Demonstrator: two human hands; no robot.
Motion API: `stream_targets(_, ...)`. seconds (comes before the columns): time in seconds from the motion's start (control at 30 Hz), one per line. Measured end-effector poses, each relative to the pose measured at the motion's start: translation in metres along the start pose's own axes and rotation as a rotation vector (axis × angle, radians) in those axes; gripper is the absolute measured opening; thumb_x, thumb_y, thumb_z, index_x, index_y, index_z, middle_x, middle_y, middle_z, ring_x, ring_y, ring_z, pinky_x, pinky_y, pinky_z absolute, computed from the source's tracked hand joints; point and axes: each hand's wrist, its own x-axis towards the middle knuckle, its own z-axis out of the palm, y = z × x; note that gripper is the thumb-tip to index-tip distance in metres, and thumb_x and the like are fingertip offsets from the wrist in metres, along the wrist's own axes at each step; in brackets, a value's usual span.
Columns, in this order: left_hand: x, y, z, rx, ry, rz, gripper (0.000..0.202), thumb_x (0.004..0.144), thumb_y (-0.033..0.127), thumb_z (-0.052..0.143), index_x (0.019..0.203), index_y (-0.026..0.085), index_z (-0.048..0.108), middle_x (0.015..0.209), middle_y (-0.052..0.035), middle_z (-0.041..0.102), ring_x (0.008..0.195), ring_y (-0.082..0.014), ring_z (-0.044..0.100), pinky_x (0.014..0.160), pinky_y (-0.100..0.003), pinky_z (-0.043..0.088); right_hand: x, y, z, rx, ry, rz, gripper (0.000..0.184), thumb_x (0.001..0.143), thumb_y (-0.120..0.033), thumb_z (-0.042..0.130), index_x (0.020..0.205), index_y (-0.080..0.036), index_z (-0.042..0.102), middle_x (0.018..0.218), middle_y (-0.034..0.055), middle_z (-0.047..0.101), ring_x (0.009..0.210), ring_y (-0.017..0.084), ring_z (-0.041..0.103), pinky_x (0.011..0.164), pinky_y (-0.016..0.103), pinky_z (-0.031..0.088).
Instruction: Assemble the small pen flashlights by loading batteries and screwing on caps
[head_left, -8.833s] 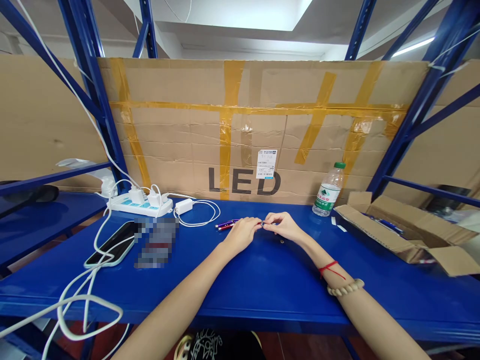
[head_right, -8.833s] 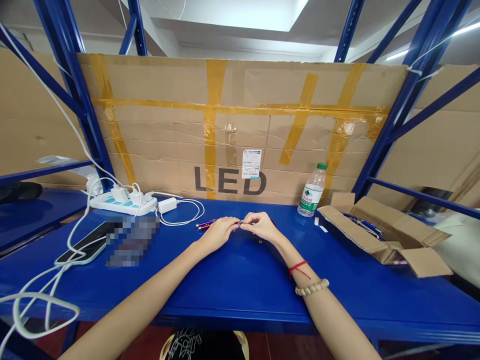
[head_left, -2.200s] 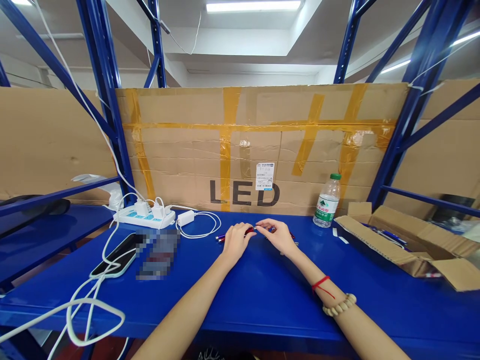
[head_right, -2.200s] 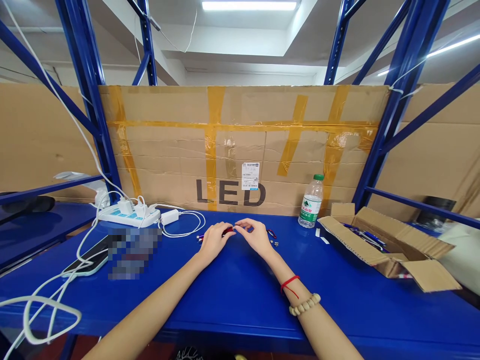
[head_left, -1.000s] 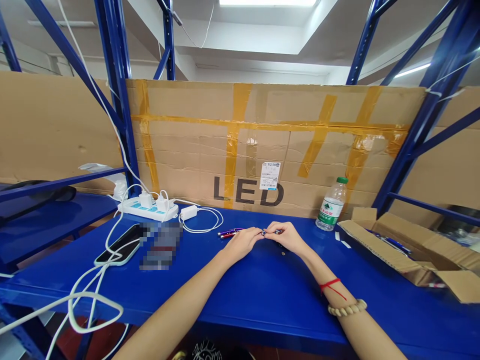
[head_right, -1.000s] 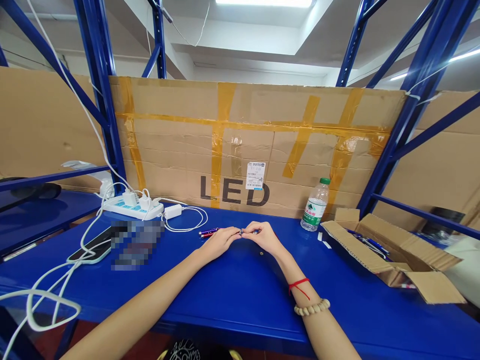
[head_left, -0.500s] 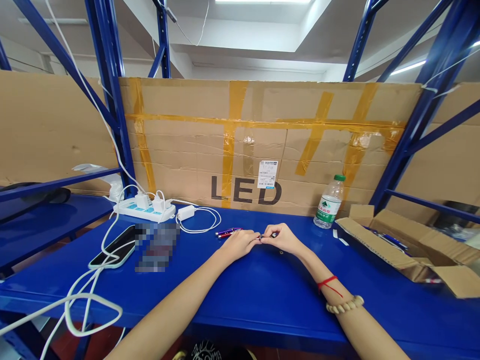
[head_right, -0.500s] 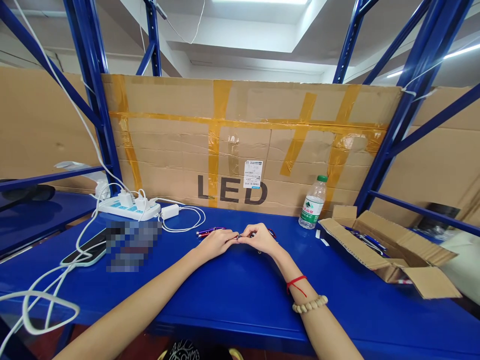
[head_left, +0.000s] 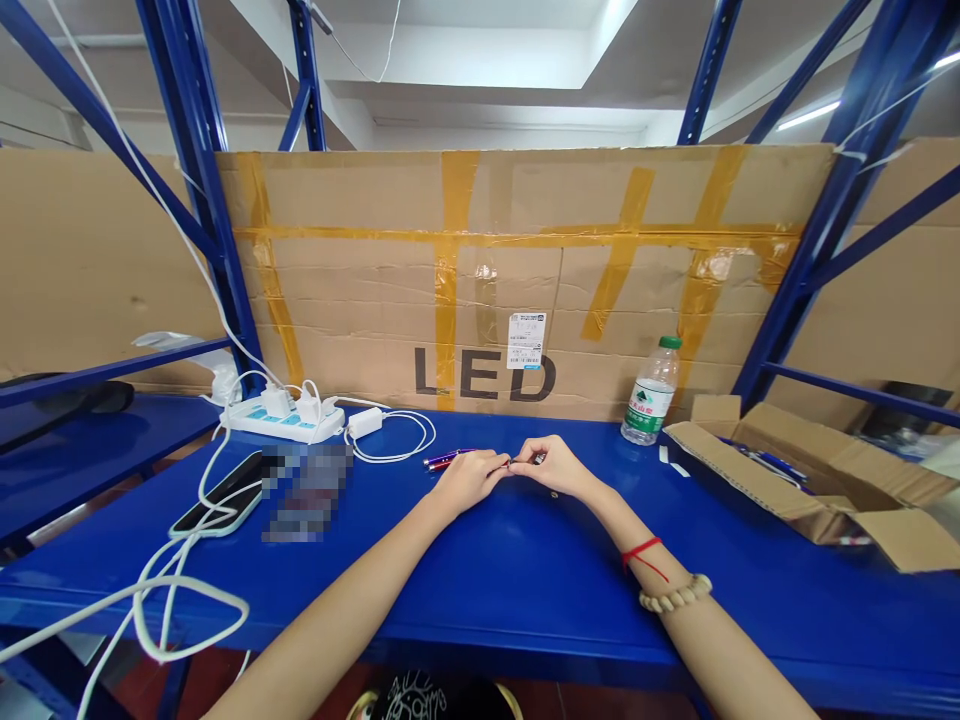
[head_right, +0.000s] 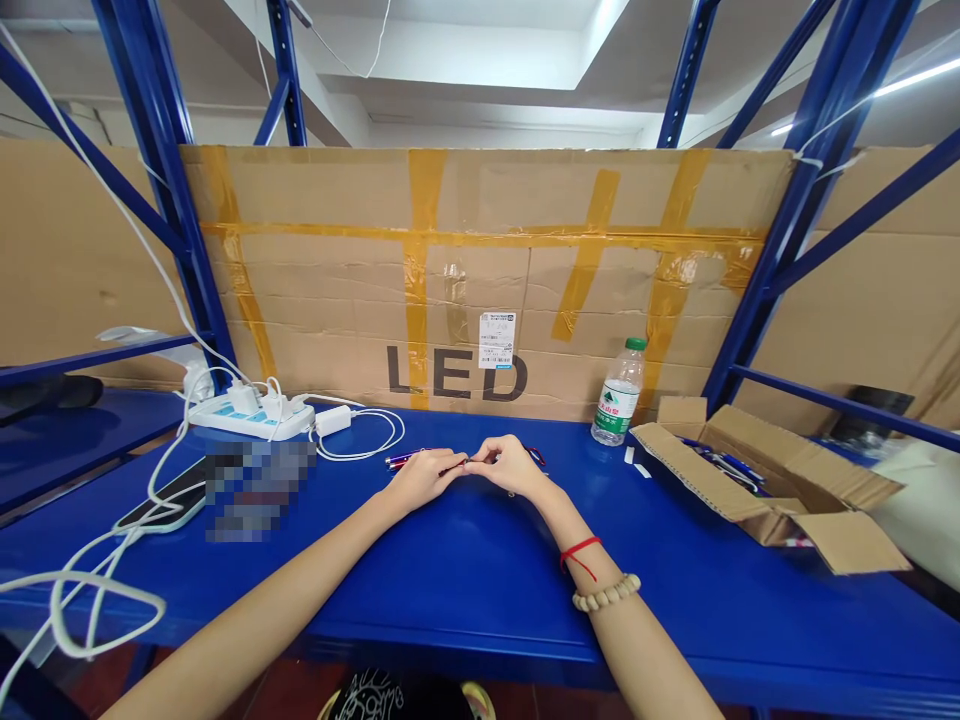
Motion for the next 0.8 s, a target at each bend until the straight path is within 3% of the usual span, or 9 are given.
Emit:
stream_targets(0.33, -0.0009, -0.0004, 0.0001, 0.028, -0.008, -0.051, 0.028, 0.088, 0.03, 0.036, 0.092, 0.02, 0.062, 0.081, -0.003, 0.063, 0.078, -0.0149, 0.059, 0.063, -0.021, 0.042, -0.0002, 0.0, 0.0031, -0.158, 0.004, 0.036, 0.027, 0.065, -0.04, 0.062, 0.055, -0.016, 0.056, 0.053, 0.0003, 0.056, 0.049, 0.01, 0.047, 0.048, 0.022, 0.036)
stream_targets(0.57, -0.0023, 0.0027, -0.0019, -0.015, 0.019, -0.108, 0.029, 0.088, 0.03, 0.036, 0.091, 0.02, 0.063, 0.085, -0.0034, 0.064, 0.08, -0.0159, 0.059, 0.068, -0.023, 0.044, -0.0001, 0.0015, 0.0065, -0.224, 0.021, -0.044, 0.029, 0.072, -0.043, 0.055, 0.06, -0.016, 0.059, 0.054, -0.0004, 0.056, 0.049, 0.01, 0.046, 0.048, 0.022, 0.035)
stream_targets(0.8, -0.0013, 0.0053, 0.0003, -0.066, 0.027, -0.126, 0.027, 0.088, 0.029, 0.037, 0.096, 0.02, 0.06, 0.091, -0.0033, 0.064, 0.084, -0.0167, 0.059, 0.072, -0.025, 0.045, 0.0002, 0.0025, 0.0077, -0.23, 0.02, -0.017, 0.032, 0.075, -0.045, 0.051, 0.06, -0.017, 0.055, 0.046, -0.0027, 0.051, 0.043, 0.009, 0.046, 0.045, 0.022, 0.035)
